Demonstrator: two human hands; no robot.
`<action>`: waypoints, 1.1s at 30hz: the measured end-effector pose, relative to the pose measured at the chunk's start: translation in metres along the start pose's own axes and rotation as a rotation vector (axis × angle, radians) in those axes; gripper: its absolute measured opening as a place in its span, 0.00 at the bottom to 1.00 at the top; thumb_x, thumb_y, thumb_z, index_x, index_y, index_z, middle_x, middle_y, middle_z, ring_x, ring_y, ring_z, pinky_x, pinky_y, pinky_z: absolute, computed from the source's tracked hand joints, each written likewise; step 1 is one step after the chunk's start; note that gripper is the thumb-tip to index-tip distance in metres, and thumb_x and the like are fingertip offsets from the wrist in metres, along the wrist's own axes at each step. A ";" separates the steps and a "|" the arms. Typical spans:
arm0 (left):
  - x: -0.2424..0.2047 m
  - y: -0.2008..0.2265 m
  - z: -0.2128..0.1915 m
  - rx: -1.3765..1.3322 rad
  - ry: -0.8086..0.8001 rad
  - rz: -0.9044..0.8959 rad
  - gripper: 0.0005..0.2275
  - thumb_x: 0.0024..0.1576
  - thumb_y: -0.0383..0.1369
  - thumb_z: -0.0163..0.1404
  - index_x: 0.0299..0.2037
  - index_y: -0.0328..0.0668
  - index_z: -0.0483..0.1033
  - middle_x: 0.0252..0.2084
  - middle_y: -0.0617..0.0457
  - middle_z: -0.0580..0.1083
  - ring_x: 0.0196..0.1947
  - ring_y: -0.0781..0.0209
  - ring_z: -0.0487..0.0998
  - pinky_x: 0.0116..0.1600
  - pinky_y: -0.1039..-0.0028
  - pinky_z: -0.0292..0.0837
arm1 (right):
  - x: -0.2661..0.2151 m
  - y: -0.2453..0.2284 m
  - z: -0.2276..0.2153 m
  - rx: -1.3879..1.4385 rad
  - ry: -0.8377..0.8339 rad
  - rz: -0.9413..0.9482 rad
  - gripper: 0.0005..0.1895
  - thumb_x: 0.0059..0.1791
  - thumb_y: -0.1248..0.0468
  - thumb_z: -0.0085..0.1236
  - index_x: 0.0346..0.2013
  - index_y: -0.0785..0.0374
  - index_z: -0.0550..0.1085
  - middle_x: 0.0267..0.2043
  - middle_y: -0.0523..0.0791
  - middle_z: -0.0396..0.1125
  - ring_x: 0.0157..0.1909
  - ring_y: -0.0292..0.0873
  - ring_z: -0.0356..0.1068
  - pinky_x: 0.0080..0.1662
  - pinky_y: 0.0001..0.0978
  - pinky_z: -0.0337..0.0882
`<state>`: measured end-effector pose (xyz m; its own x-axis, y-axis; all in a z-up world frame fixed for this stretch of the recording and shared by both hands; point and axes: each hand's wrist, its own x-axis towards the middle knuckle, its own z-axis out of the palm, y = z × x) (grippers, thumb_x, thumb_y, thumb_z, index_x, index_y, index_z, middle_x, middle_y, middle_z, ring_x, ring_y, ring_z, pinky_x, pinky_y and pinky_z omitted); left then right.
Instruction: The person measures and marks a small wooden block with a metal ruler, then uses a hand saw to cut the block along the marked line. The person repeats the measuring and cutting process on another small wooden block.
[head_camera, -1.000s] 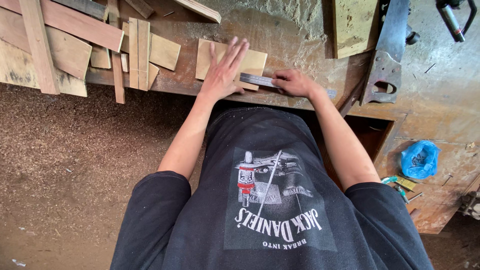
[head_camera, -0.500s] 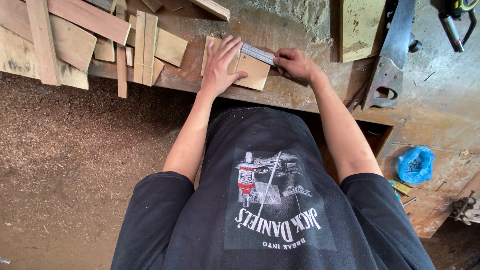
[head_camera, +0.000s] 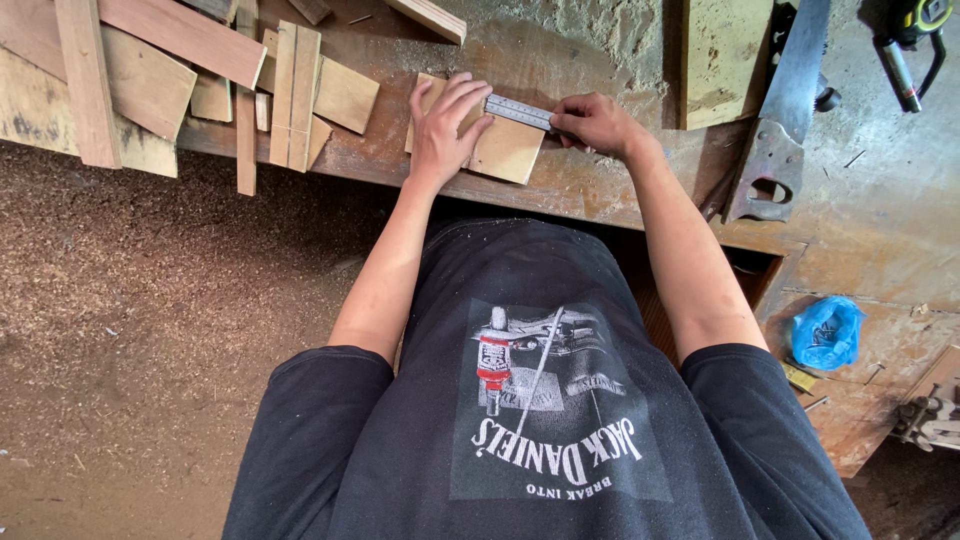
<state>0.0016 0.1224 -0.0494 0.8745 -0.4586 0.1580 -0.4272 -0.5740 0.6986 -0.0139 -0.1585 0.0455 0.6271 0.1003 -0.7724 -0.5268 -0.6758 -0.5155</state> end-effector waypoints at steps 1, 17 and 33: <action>0.002 -0.001 0.001 0.009 0.012 0.011 0.20 0.59 0.44 0.60 0.60 0.55 0.75 0.63 0.58 0.74 0.67 0.63 0.68 0.75 0.55 0.41 | 0.002 -0.001 -0.001 0.007 0.003 -0.014 0.15 0.56 0.52 0.52 0.42 0.57 0.79 0.25 0.41 0.71 0.24 0.33 0.65 0.32 0.30 0.66; 0.005 0.031 -0.022 -0.042 0.057 -0.056 0.12 0.63 0.37 0.57 0.55 0.48 0.81 0.58 0.57 0.78 0.66 0.60 0.70 0.72 0.55 0.45 | 0.019 0.002 0.001 -0.035 -0.042 0.071 0.15 0.57 0.54 0.49 0.42 0.60 0.78 0.33 0.43 0.75 0.27 0.33 0.69 0.34 0.30 0.71; 0.008 0.034 -0.029 -0.004 0.081 0.000 0.12 0.64 0.36 0.56 0.55 0.47 0.80 0.58 0.57 0.77 0.65 0.60 0.71 0.71 0.56 0.46 | 0.027 0.012 0.009 -0.033 -0.011 0.072 0.14 0.57 0.54 0.49 0.43 0.59 0.78 0.32 0.43 0.74 0.27 0.33 0.68 0.36 0.30 0.71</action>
<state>0.0004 0.1186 -0.0040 0.8903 -0.4018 0.2141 -0.4265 -0.5714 0.7012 -0.0088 -0.1576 0.0148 0.5819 0.0585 -0.8112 -0.5507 -0.7056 -0.4459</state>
